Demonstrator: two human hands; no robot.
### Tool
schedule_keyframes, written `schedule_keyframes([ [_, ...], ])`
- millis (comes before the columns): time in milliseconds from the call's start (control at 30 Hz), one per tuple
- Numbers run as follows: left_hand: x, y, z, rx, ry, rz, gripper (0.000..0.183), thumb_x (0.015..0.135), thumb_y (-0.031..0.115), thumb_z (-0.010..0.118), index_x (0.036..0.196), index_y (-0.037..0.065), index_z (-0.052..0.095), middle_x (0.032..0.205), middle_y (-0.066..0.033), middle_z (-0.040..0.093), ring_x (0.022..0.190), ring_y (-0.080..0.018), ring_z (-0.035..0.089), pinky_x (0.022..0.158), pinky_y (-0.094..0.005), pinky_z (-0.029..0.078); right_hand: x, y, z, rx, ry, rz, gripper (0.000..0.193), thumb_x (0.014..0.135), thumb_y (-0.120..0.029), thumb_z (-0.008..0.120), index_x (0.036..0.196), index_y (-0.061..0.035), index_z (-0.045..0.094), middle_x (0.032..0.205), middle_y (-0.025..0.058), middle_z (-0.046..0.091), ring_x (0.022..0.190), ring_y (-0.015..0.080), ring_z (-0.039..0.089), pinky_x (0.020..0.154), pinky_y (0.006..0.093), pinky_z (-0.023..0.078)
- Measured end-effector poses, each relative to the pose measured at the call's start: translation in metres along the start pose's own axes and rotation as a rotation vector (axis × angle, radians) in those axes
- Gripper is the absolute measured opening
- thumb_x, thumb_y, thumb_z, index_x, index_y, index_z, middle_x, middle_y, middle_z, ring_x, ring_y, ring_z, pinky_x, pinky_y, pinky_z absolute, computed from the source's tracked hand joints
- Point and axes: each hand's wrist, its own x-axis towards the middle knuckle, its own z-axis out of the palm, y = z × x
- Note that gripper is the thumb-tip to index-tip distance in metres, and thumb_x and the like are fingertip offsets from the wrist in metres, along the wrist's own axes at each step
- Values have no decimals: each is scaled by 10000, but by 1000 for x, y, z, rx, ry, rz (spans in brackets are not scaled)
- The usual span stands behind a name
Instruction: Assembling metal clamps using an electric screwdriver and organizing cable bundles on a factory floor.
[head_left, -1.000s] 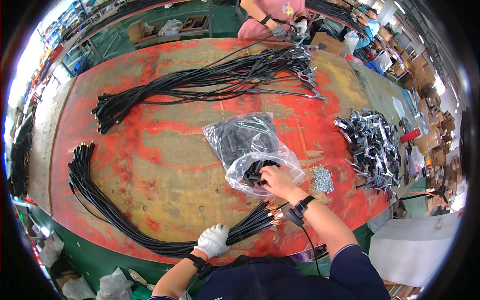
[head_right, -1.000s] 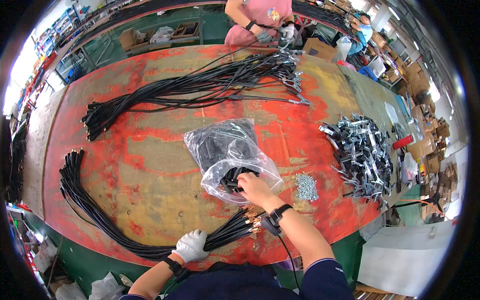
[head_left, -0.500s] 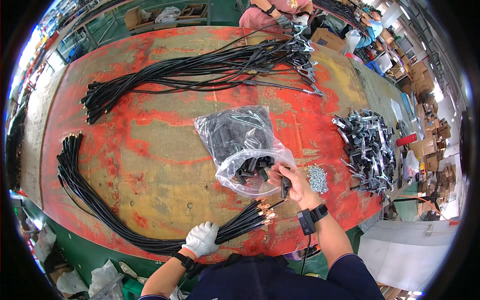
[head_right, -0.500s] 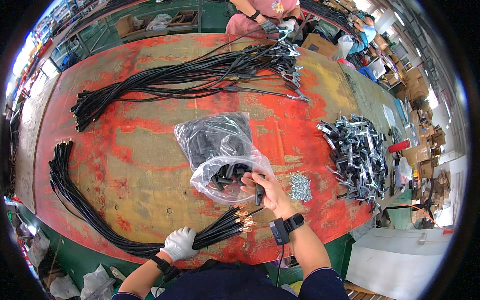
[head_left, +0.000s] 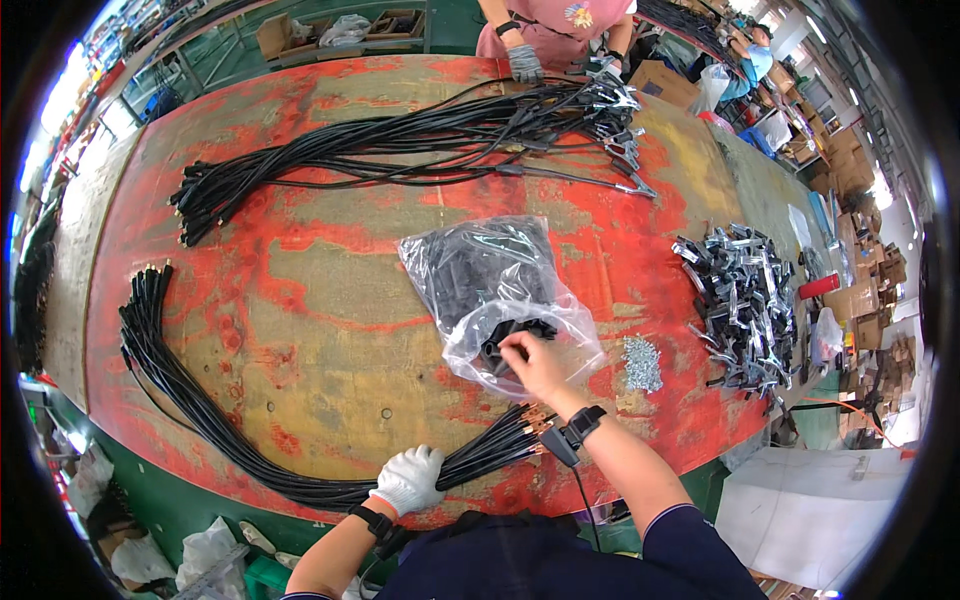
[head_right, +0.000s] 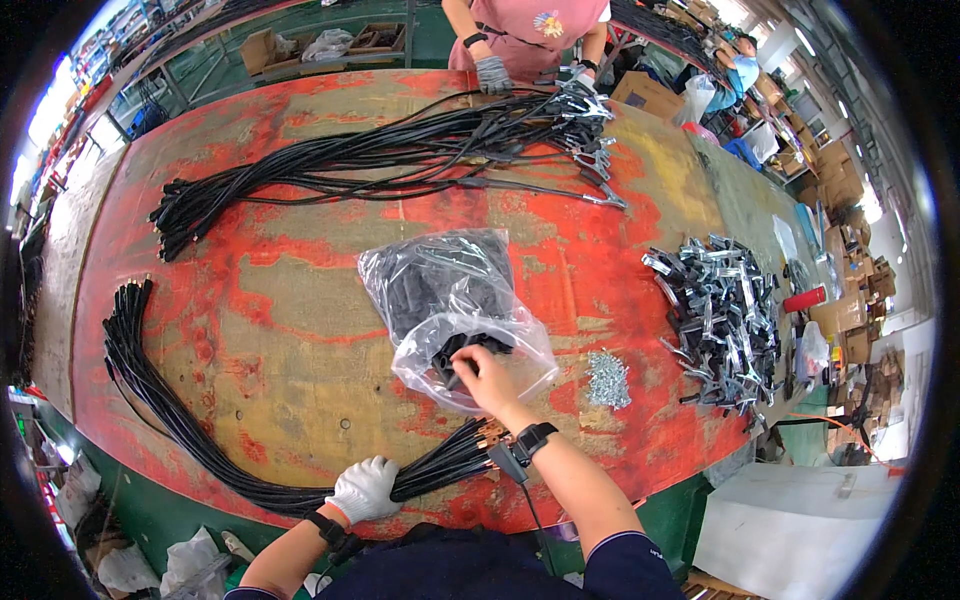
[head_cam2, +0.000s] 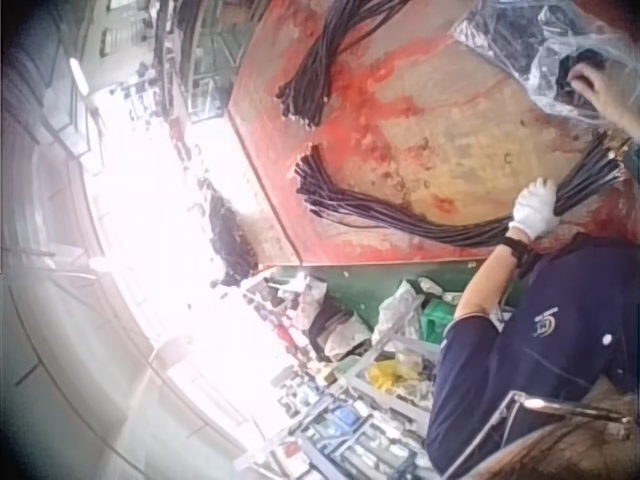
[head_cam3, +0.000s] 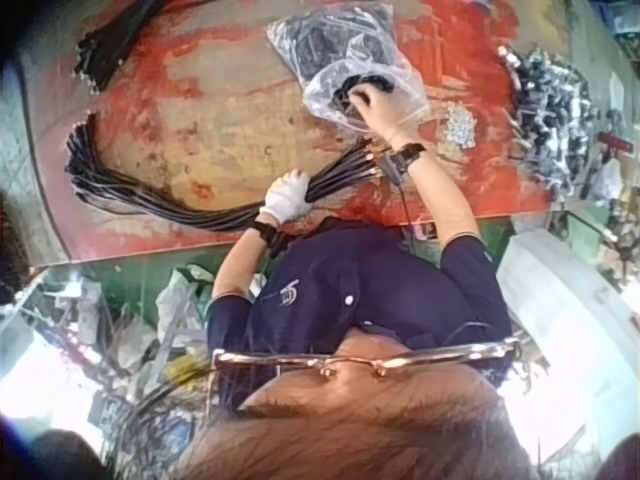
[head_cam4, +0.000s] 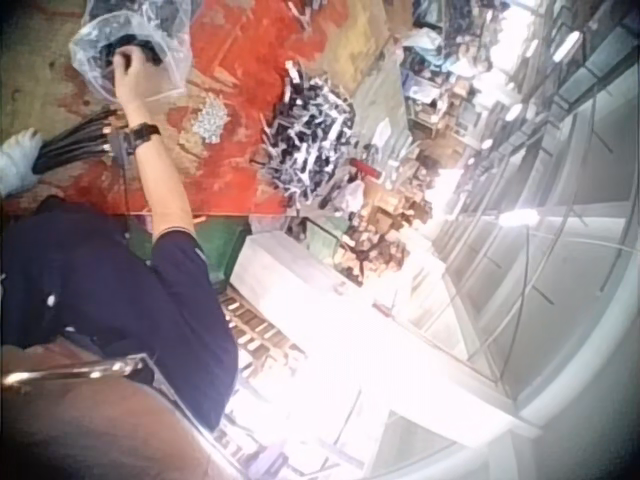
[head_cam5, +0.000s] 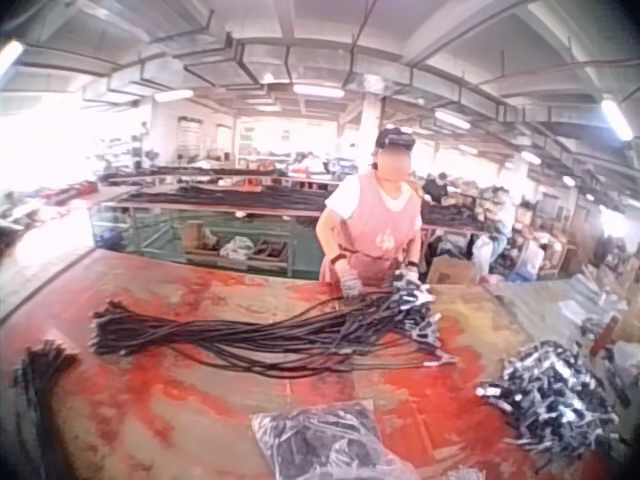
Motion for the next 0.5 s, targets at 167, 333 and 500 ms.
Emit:
schedule_keyframes([
  [167,0,1,-7,-11,-93,-27,552,704,398,736,1097,57,552,1094,-158,577,1067,-314,583,897,-399,498,-9,-2,11,-57,-67,-26,195,855,-94,636,1041,-55,590,1010,78,617,979,223,608,851,316,464],
  [333,2,2,-7,-21,-97,-25,562,698,400,740,1105,61,549,1108,-159,573,1073,-318,579,899,-403,494,-13,4,10,439,-28,40,333,843,20,639,1153,-45,535,1058,74,608,1047,177,603,902,298,472],
  [500,-1,-1,-6,-23,-93,-25,566,698,405,743,1105,65,547,1109,-160,573,1077,-316,576,905,-403,490,-16,-24,-22,636,147,155,384,876,-38,650,1216,-13,472,1096,100,574,923,165,638,797,284,515],
])
